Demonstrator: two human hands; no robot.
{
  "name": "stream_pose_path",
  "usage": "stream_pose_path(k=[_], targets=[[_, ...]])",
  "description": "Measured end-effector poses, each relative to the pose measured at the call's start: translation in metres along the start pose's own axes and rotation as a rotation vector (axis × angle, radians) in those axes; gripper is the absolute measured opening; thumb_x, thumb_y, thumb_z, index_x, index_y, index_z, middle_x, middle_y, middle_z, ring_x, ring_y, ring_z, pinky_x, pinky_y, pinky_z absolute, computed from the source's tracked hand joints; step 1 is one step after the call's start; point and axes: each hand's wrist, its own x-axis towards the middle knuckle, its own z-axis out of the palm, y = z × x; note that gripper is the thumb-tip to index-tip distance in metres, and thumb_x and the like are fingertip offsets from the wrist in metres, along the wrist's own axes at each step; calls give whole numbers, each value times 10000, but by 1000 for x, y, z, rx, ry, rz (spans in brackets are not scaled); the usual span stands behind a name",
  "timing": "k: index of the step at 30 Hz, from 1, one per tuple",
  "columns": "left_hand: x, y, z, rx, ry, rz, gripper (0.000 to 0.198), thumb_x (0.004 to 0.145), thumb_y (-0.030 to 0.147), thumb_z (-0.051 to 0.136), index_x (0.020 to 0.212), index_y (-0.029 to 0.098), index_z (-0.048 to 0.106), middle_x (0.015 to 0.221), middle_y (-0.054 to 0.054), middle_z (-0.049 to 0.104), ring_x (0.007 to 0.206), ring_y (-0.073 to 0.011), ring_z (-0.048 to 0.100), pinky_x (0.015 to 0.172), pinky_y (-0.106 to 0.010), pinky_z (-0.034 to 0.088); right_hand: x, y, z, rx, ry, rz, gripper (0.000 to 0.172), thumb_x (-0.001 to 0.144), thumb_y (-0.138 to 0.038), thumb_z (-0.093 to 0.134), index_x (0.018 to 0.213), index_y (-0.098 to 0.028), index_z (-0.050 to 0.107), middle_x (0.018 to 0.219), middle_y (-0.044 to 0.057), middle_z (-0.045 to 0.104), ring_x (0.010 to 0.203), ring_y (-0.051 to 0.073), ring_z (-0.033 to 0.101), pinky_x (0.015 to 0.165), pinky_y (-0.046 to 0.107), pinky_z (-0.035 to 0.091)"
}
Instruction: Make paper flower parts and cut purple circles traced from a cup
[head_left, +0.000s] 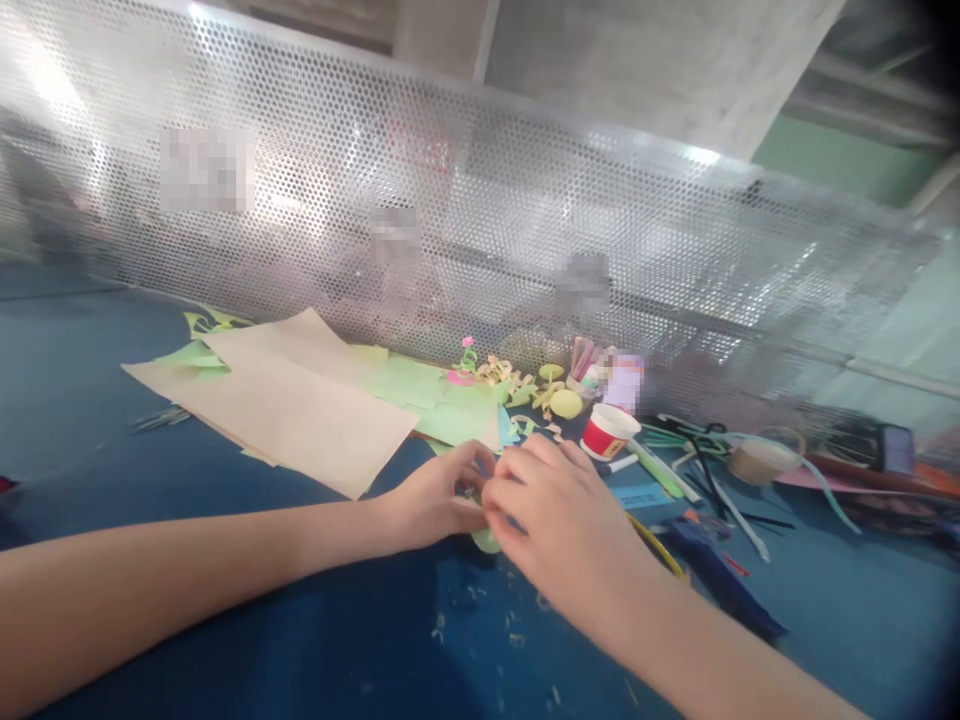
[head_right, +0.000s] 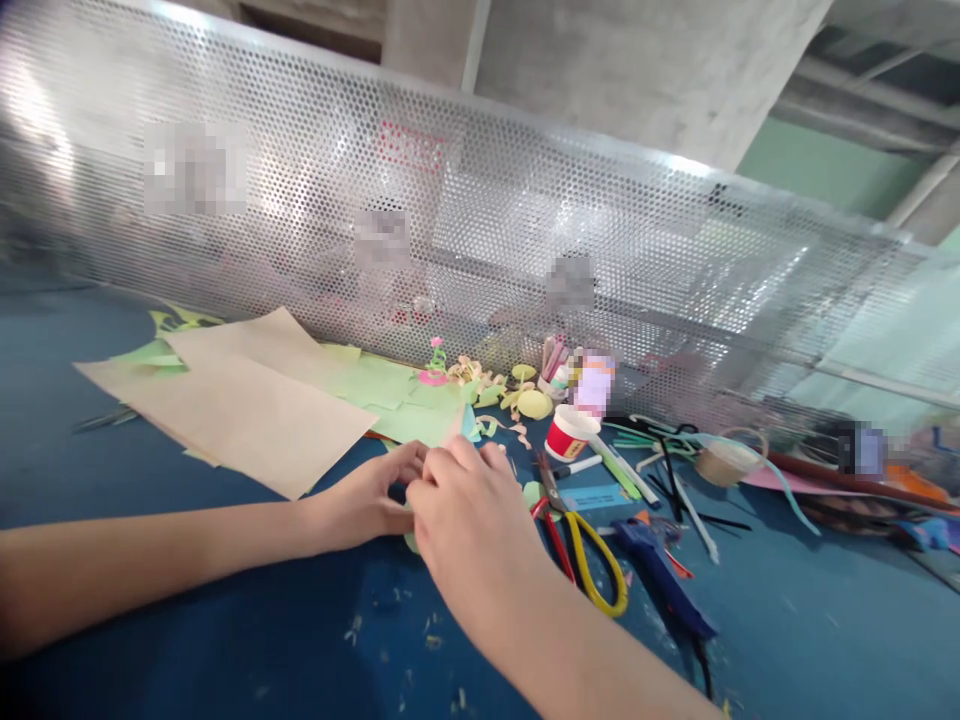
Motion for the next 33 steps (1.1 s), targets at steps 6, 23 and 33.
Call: stream_pose_path(k=[6, 23, 33], targets=[[-5, 6, -2, 57, -13, 74, 393, 688, 223, 671, 994, 206, 425, 889, -37, 663, 829, -193, 620, 690, -276, 444, 31, 26, -8, 623, -419, 398, 141, 578, -104, 619, 512, -228, 622, 477, -16, 593, 385, 105, 449, 386, 234, 269], [1, -6, -3, -182, -48, -36, 502, 709, 259, 688, 1084, 243, 355, 870, -19, 661, 705, -132, 580, 611, -244, 397, 12, 68, 24, 1607, -621, 811, 85, 701, -198, 666, 754, -147, 625, 678, -2, 653, 558, 51, 523, 549, 159, 394], [1, -6, -3, -491, -11, -56, 471, 700, 181, 712, 1089, 229, 451, 859, -11, 629, 789, -126, 576, 739, -266, 405, -3, 63, 32, 1693, -435, 818, 263, 632, -261, 759, 872, -165, 709, 870, 60, 703, 796, 152, 629, 754, 250, 451]])
